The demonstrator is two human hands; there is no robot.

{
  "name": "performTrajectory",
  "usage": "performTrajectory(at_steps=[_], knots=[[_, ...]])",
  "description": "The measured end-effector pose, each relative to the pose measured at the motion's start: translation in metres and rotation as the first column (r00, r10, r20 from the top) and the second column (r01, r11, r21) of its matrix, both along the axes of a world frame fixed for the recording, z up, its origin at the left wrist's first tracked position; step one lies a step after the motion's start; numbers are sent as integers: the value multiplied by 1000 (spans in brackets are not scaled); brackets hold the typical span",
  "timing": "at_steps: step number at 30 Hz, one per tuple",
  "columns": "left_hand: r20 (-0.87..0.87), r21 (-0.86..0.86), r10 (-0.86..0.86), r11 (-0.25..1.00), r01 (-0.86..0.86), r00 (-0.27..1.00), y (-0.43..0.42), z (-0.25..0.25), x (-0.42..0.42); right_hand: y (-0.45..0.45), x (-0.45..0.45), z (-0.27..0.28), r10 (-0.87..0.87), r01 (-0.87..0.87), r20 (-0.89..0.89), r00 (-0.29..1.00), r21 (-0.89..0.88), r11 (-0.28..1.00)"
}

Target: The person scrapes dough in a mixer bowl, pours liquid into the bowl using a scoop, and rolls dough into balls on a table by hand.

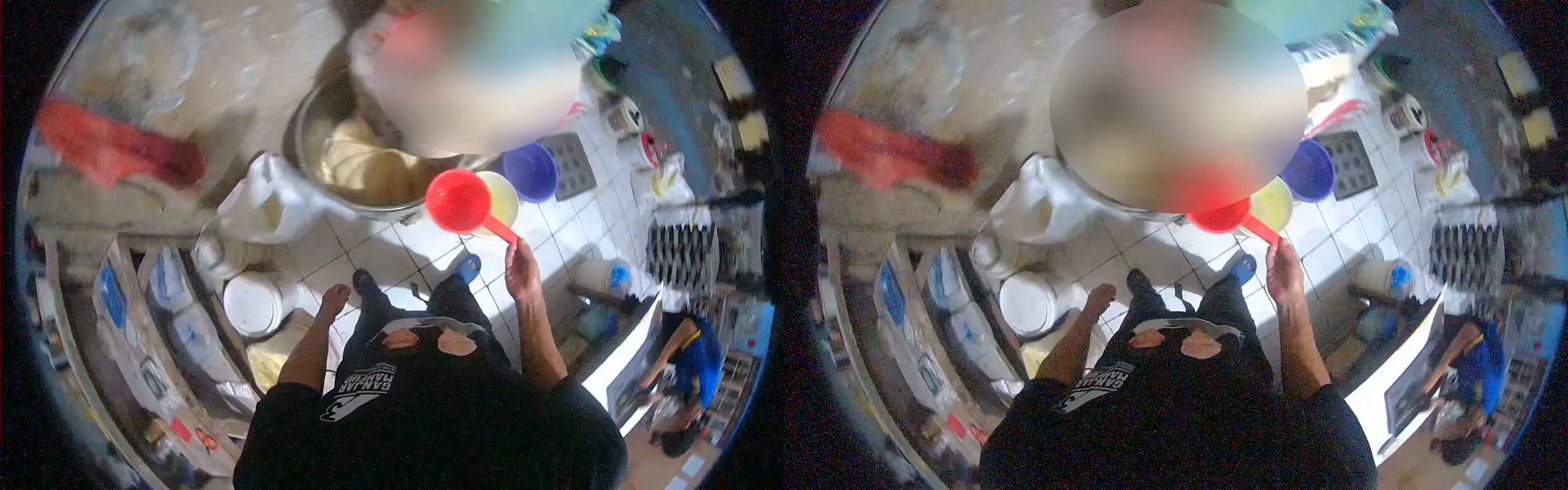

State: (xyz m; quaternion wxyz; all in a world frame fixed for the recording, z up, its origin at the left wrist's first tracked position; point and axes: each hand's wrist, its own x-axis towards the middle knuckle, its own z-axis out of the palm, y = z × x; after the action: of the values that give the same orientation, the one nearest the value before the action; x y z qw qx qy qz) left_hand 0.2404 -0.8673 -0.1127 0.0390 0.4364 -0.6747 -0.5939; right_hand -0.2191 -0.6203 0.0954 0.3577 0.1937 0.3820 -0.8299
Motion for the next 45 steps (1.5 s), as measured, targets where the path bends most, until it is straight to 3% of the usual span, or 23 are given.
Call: performTrajectory(at_steps=[4, 6, 7, 8, 10, 12, 13, 15, 16, 17, 18, 20, 25, 29, 31, 32, 34, 37, 38, 41, 42, 43, 45], knots=[[215, 106, -91, 992, 69, 972, 15, -31, -67, 61, -96, -53, -271, 272, -17, 962, 70, 960], [269, 150, -66, 988, 25, 961, 36, -23, -106, 74, -155, -77, -181, 200, -236, 955, 59, 978], [175, 326, 89, 934, -143, 980, 48, -35, -116, 79, -190, -93, -210, 227, -214, 954, 61, 972], [245, 317, -117, 948, 35, 962, 53, -35, -132, 79, -225, -117, -164, 214, -287, 944, 152, 965], [365, 331, -78, 942, -51, 928, 91, -22, -184, 71, -295, -159, -54, 202, -392, 918, 348, 915], [239, 260, -223, 952, 159, 945, 119, -12, -226, 66, -358, -212, 69, 182, -475, 877, 463, 868], [179, 103, -329, 944, 315, 927, 135, -22, -243, 61, -388, -240, 54, 189, -461, 886, 464, 866], [190, 131, -424, 905, 405, 886, 159, 13, -304, 48, -435, -294, 301, 203, -547, 781, 678, 706], [188, 257, -306, 932, 254, 933, 172, 11, -320, 44, -456, -315, 298, 193, -533, 792, 682, 705], [202, 373, -178, 923, 92, 963, 180, 10, -334, 40, -477, -331, 558, 173, -452, 695, 859, 481], [217, 374, -176, 924, 85, 960, 182, 18, -350, 37, -491, -349, 768, 195, -290, 571, 957, 216], [398, 350, -221, 934, 75, 890, 183, 25, -378, 29, -510, -389, 782, 196, -323, 532, 946, 257], [555, 355, -149, 932, -71, 818, 188, -2, -344, 25, -522, -468, 864, 139, -313, 394, 950, 280], [577, 350, -95, 926, -140, 811, 189, -3, -327, 31, -519, -466, 842, 128, -308, 443, 951, 280], [541, 333, -69, 933, -138, 838, 191, 4, -327, 41, -521, -457, 657, 74, -396, 642, 885, 460], [503, 312, -47, 941, -130, 863, 190, 8, -334, 43, -522, -440, 661, 81, -403, 632, 883, 462], [478, 321, -53, 940, -118, 877, 186, 15, -347, 52, -518, -393, 304, 70, -481, 823, 616, 784], [400, 338, -18, 932, -129, 916, 187, 14, -341, 72, -516, -336, 117, 112, -393, 912, 514, 851], [366, 303, -95, 953, -22, 926, 184, -7, -327, 81, -511, -311, 85, 129, -406, 910, 472, 872], [274, 178, -115, 982, 67, 955, 183, 31, -333, 94, -482, -224, 255, 23, -509, 822, 477, 879], [276, 44, -198, 980, 194, 940, 183, 19, -316, 107, -476, -222, 172, 29, -402, 899, 448, 894], [297, -85, -282, 944, 319, 912, 182, 3, -298, 112, -455, -203, 284, 16, -550, 785, 477, 879], [355, 77, -200, 980, 184, 913, 173, 24, -296, 119, -430, -165, 262, -52, -466, 845, 416, 908]])
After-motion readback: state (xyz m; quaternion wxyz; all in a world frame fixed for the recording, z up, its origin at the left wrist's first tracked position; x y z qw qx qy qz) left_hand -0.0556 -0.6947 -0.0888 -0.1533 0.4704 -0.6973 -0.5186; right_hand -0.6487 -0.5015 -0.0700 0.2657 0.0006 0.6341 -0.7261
